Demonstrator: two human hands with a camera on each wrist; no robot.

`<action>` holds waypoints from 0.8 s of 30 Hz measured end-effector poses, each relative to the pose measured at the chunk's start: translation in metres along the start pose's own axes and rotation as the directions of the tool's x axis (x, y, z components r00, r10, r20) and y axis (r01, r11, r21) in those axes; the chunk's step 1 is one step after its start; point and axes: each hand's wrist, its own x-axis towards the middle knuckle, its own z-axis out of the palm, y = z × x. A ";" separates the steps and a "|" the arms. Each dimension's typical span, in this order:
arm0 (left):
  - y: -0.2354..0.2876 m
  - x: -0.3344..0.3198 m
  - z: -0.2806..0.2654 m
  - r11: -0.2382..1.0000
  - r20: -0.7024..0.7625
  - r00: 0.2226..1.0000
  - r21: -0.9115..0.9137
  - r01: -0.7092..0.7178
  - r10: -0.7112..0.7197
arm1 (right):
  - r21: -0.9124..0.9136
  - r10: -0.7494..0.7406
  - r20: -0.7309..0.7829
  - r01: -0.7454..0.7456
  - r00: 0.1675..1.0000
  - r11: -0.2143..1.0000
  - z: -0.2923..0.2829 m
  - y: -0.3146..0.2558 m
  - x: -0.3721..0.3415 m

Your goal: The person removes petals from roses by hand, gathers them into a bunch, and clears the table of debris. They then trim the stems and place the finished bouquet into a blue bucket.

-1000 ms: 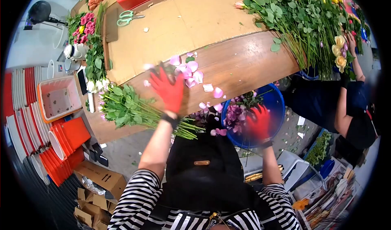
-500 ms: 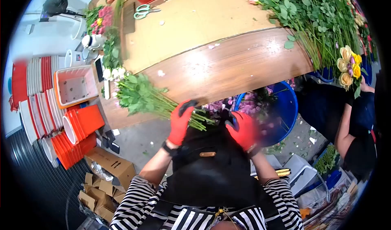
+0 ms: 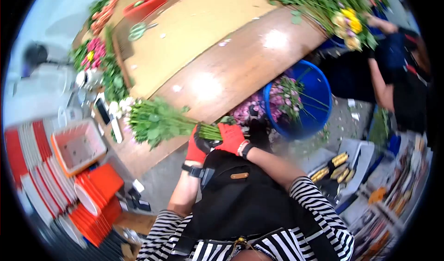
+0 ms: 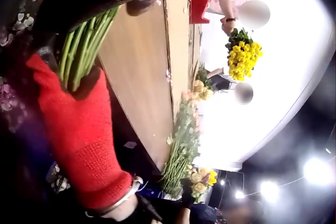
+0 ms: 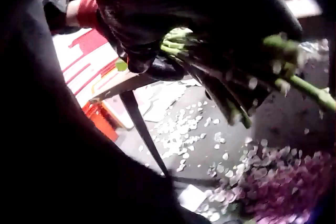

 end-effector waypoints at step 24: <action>0.058 -0.048 0.253 0.836 0.609 0.722 0.168 -0.523 0.329 | 0.517 0.699 -0.531 -0.471 0.479 0.715 -0.037 0.038 -0.364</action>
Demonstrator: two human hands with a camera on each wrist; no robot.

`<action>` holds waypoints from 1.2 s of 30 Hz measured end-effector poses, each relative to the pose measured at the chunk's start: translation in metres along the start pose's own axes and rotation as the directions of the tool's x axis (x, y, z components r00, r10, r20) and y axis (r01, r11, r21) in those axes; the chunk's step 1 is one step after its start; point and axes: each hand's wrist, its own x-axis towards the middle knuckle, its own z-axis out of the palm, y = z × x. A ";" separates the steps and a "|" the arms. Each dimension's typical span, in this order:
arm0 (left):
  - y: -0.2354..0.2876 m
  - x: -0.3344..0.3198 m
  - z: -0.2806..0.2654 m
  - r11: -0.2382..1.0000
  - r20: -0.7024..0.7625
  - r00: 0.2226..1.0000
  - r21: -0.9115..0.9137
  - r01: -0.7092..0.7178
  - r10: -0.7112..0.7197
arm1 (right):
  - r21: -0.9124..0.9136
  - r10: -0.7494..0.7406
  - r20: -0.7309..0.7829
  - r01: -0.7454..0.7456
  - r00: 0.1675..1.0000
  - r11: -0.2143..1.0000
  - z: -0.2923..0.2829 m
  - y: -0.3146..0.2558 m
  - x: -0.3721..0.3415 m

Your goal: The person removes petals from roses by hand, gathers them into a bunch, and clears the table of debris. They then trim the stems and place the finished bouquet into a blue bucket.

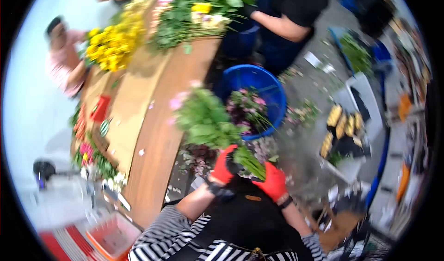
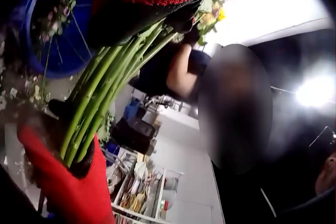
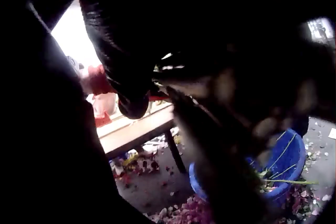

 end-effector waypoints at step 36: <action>0.071 0.406 0.303 0.754 0.306 0.924 -0.545 0.367 -0.228 | 0.902 0.760 -0.263 -0.128 0.595 0.413 -0.309 0.463 0.127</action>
